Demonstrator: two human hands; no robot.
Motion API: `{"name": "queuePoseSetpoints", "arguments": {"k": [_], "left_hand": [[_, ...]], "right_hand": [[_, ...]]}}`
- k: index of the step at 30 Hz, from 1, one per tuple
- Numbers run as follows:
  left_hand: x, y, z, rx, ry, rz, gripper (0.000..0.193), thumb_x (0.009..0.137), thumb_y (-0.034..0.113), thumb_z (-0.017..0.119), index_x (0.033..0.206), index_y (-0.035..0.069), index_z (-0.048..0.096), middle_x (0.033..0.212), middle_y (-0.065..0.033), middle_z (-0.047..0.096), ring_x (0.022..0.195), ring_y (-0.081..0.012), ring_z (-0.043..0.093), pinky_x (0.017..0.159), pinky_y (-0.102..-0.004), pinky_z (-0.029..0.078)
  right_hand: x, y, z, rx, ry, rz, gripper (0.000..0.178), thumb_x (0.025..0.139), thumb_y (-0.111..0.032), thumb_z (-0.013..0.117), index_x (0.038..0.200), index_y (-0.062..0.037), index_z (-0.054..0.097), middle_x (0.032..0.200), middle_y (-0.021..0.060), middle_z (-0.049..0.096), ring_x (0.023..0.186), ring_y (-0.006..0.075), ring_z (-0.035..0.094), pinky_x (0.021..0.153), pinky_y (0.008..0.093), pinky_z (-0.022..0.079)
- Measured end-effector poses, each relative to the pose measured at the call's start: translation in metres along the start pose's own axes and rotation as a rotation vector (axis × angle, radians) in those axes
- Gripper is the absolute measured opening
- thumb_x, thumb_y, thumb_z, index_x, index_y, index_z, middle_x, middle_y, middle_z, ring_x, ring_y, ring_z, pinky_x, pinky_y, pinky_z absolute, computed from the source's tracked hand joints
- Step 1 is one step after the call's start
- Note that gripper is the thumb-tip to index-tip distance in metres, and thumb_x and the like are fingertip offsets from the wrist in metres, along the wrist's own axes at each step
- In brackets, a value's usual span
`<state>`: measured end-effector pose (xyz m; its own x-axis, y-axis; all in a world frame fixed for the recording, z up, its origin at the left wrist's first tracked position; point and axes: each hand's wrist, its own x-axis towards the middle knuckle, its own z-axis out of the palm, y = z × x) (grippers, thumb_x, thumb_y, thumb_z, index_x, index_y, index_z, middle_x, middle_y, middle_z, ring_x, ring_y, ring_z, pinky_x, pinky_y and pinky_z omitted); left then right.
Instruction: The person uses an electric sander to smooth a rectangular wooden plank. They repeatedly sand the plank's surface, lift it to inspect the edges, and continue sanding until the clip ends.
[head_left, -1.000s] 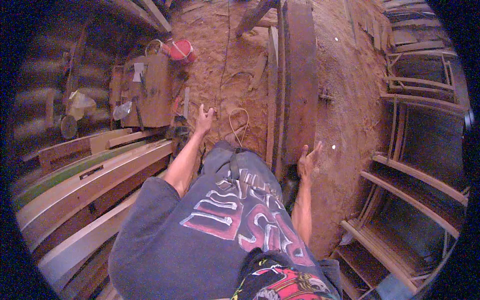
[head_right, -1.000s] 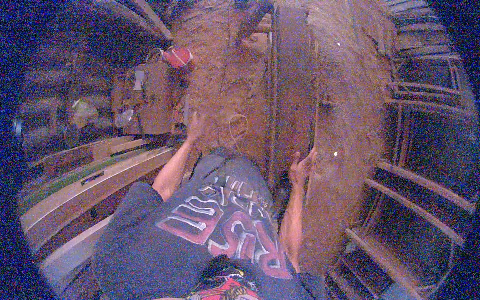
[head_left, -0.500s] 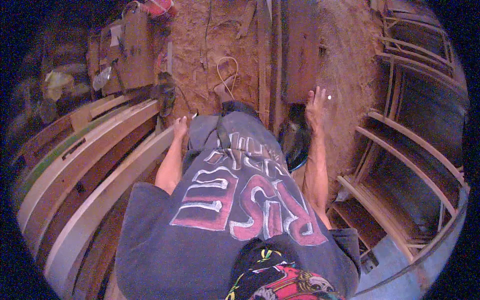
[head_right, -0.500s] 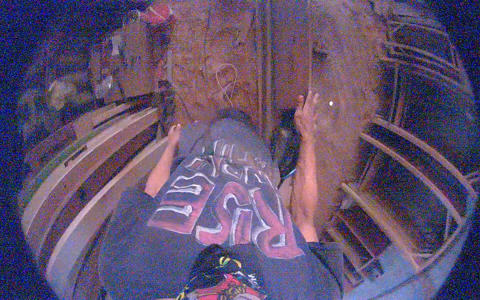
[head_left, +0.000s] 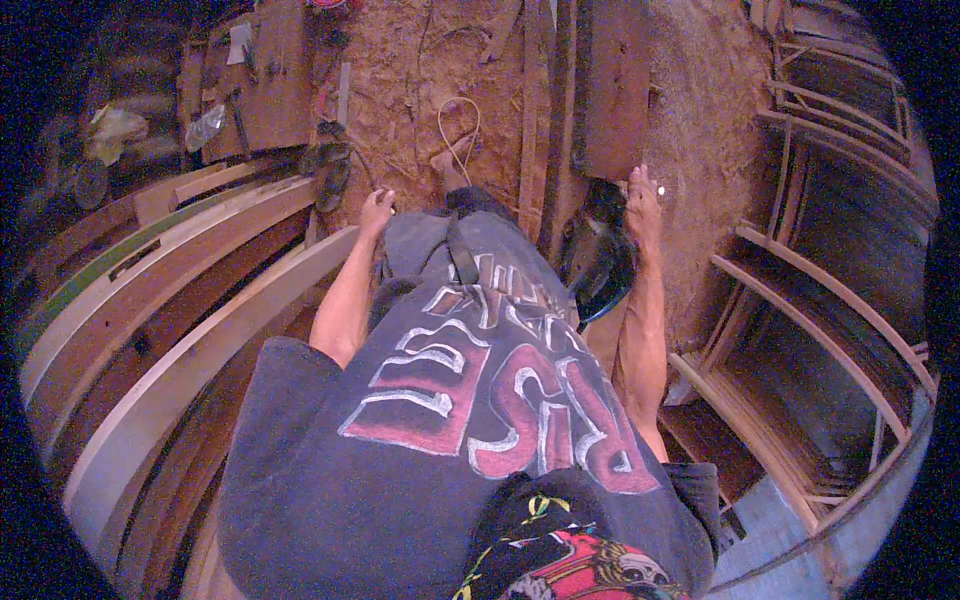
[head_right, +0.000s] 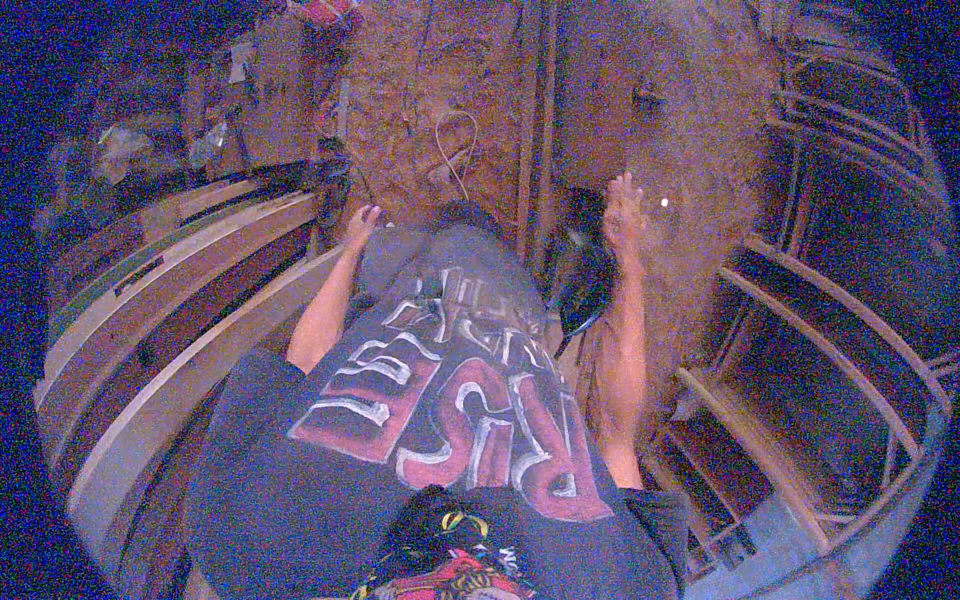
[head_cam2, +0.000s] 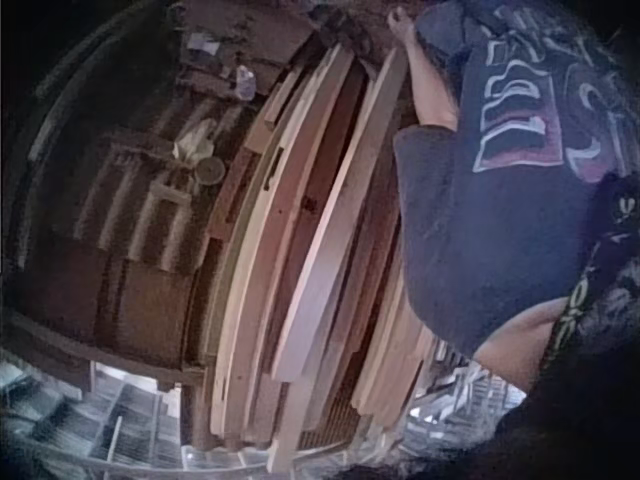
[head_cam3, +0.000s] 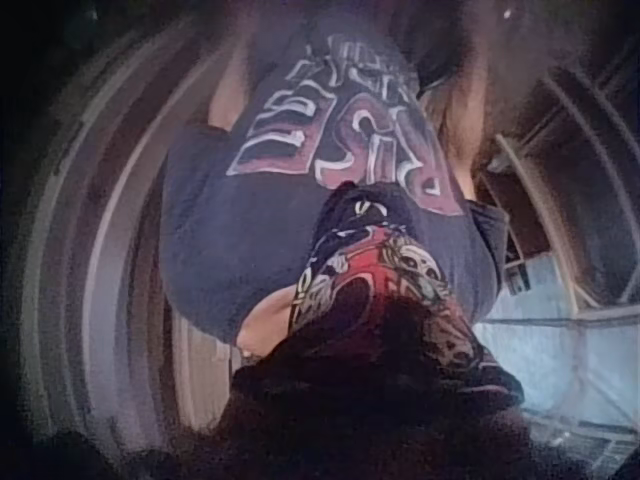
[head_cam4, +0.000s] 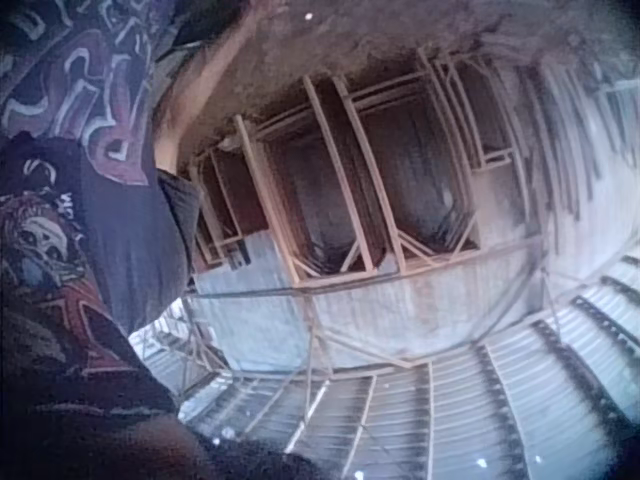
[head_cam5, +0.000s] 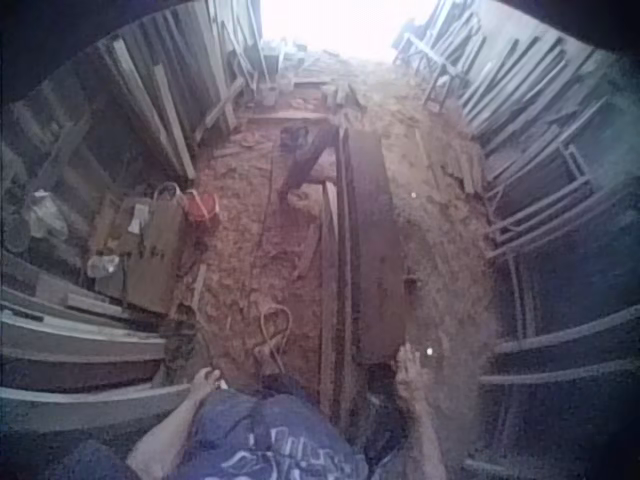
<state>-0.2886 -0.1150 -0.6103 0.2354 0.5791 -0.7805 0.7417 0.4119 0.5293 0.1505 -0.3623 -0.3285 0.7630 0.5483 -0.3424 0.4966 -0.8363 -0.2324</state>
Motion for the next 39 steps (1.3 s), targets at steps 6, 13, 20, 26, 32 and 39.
{"name": "queuePoseSetpoints", "arguments": {"k": [6, 13, 20, 26, 32, 39], "left_hand": [[0.034, -0.014, 0.003, 0.009, 0.042, 0.04, 0.063, 0.089, 0.051, 0.067, 0.131, 0.004, 0.06, 0.124, -0.0214, 0.066, 0.118, -0.0327, 0.063, 0.1, -0.0415, 0.048], [0.016, 0.001, -0.012, 0.238, 0.079, 0.118, 0.062, 0.089, 0.051, 0.067, 0.131, 0.007, 0.061, 0.126, -0.0215, 0.065, 0.12, -0.0335, 0.062, 0.102, -0.0424, 0.047], [0.02, 0.018, -0.003, 0.181, 0.055, 0.115, 0.061, 0.09, 0.051, 0.067, 0.131, 0.006, 0.061, 0.125, -0.0193, 0.067, 0.117, -0.0314, 0.063, 0.1, -0.04, 0.048], [0.017, 0.045, 0.0, 0.022, 0.061, 0.134, 0.06, 0.09, 0.046, 0.07, 0.131, 0.004, 0.061, 0.118, -0.0192, 0.07, 0.108, -0.0281, 0.067, 0.093, -0.0385, 0.051], [0.015, 0.042, -0.005, -0.07, 0.069, 0.087, 0.06, 0.089, 0.046, 0.07, 0.129, 0.003, 0.062, 0.115, -0.0195, 0.071, 0.104, -0.0293, 0.069, 0.089, -0.0393, 0.053], [0.017, 0.019, -0.023, 0.177, 0.053, 0.049, 0.062, 0.09, 0.046, 0.067, 0.129, -0.001, 0.061, 0.125, -0.0211, 0.066, 0.117, -0.0307, 0.064, 0.1, -0.0397, 0.048]], "right_hand": [[-0.011, -0.004, 0.002, 0.063, 0.1, 0.008, 0.06, 0.108, -0.044, 0.032, 0.142, 0.0033, 0.049, 0.152, 0.02, 0.043, 0.145, 0.0311, 0.036, 0.12, 0.0374, 0.027], [-0.004, -0.01, -0.003, 0.099, 0.099, -0.17, 0.056, 0.107, -0.042, 0.038, 0.14, 0.0005, 0.053, 0.15, 0.0197, 0.046, 0.144, 0.0332, 0.039, 0.118, 0.0385, 0.03], [0.003, -0.069, -0.004, -0.058, 0.079, 0.125, 0.105, 0.082, -0.073, 0.062, 0.158, -0.0109, 0.023, 0.159, 0.0246, 0.029, 0.145, 0.0422, 0.032, 0.118, 0.0526, 0.026], [0.015, -0.094, 0.01, -0.08, 0.173, 0.179, 0.127, 0.068, -0.083, 0.067, 0.16, -0.0142, 0.011, 0.161, 0.0305, 0.016, 0.147, 0.0488, 0.022, 0.117, 0.0627, 0.019], [-0.013, -0.059, 0.014, 0.067, 0.167, 0.265, 0.117, 0.078, -0.077, 0.062, 0.16, -0.0098, 0.012, 0.163, 0.0265, 0.017, 0.151, 0.0432, 0.017, 0.119, 0.0643, 0.011], [-0.013, -0.061, 0.011, -0.08, 0.11, 0.21, 0.102, 0.092, -0.067, 0.052, 0.158, 0.0004, 0.013, 0.162, 0.0225, 0.024, 0.15, 0.0323, 0.027, 0.121, 0.0582, 0.012]]}}
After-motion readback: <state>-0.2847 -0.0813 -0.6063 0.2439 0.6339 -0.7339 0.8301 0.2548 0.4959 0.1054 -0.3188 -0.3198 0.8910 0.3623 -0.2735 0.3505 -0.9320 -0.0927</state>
